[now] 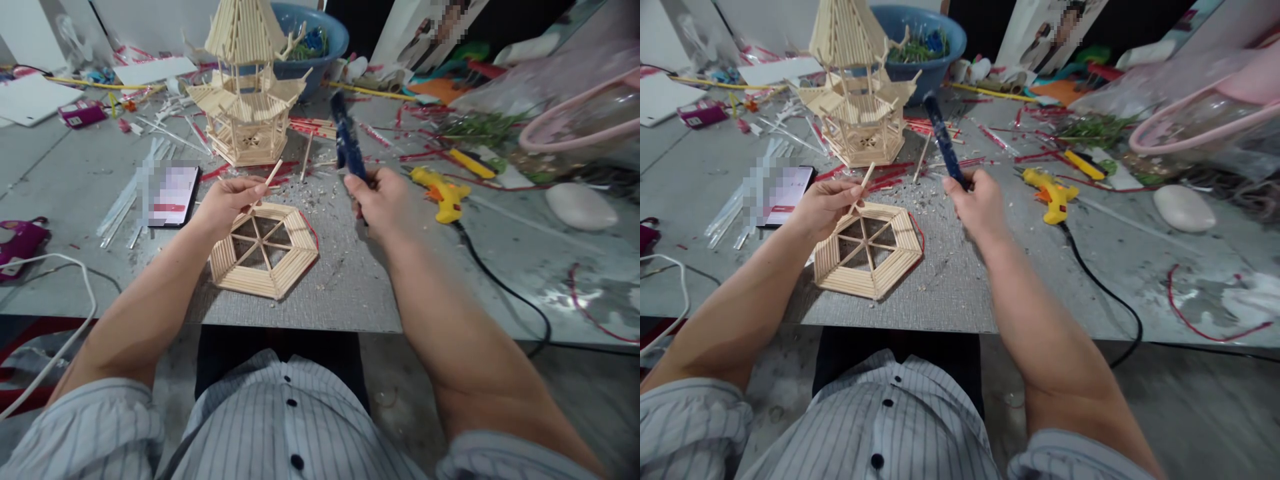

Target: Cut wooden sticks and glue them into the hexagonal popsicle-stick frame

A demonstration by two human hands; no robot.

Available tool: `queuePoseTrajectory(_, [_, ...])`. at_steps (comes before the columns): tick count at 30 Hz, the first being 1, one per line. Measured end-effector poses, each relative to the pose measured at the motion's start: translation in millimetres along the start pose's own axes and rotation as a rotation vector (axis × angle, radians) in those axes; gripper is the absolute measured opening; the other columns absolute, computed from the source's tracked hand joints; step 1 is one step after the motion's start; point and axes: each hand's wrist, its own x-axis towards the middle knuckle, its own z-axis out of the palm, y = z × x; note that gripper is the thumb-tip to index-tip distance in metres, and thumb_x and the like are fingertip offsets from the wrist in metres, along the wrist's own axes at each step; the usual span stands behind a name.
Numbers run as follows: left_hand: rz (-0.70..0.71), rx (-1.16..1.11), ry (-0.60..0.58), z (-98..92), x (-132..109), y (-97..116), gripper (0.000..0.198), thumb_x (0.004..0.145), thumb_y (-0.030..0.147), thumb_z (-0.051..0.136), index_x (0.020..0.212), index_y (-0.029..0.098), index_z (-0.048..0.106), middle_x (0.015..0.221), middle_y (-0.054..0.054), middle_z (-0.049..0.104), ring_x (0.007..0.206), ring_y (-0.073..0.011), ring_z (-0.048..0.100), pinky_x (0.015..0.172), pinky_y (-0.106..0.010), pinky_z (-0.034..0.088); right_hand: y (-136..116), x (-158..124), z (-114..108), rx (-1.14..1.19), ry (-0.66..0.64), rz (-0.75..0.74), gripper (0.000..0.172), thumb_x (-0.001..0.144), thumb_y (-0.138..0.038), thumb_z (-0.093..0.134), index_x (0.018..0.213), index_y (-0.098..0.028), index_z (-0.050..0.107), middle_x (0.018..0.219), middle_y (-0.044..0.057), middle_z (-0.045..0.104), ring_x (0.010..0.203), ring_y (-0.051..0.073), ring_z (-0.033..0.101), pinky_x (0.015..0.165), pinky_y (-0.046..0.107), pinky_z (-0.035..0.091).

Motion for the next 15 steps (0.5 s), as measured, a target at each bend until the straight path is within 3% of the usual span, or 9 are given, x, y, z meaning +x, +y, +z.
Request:
queuePoseTrajectory(3, [0.055,-0.011,0.001,-0.2,0,-3,0.026,0.061,0.041,0.079,0.069,0.017,0.072,0.107,-0.007,0.069,0.096,-0.0161,0.062,0.076,-0.027,0.048,-14,-10,5,0.312,0.014,0.070,0.042,0.063,-0.056,0.073,0.071,-0.026,0.043,0.050,-0.008,0.040,0.035,0.008,0.035,0.036,0.026,0.026])
queuePoseTrajectory(6, [0.082,-0.017,-0.023,1.9,-2,-3,0.026,0.063,0.041,0.080,0.072,0.018,0.074,0.116,-0.008,0.068,0.118,-0.0208,0.056,0.093,-0.032,0.045,-24,-19,11,0.491,-0.124,0.136,0.047,0.058,-0.054,0.077,0.068,-0.027,0.040,0.047,-0.011,0.034,0.033,0.006,0.027,0.034,0.027,0.021])
queuePoseTrajectory(11, [0.007,-0.047,-0.088,7.5,-7,2,0.026,0.063,0.042,0.081,0.069,0.018,0.074,0.108,-0.009,0.071,0.111,-0.0228,0.061,0.088,-0.034,0.050,-31,-29,17,0.548,-0.274,0.165,0.049,0.056,-0.052,0.077,0.063,-0.026,0.036,0.046,-0.011,0.032,0.031,0.005,0.023,0.033,0.027,0.018])
queuePoseTrajectory(15, [0.137,0.025,-0.005,5.0,-4,4,0.025,0.063,0.042,0.080,0.068,0.019,0.074,0.118,-0.008,0.068,0.118,-0.0218,0.057,0.098,-0.034,0.045,-34,-30,15,0.581,-0.288,0.181,0.050,0.055,-0.051,0.077,0.059,-0.026,0.034,0.042,-0.012,0.029,0.030,0.005,0.022,0.034,0.027,0.017])
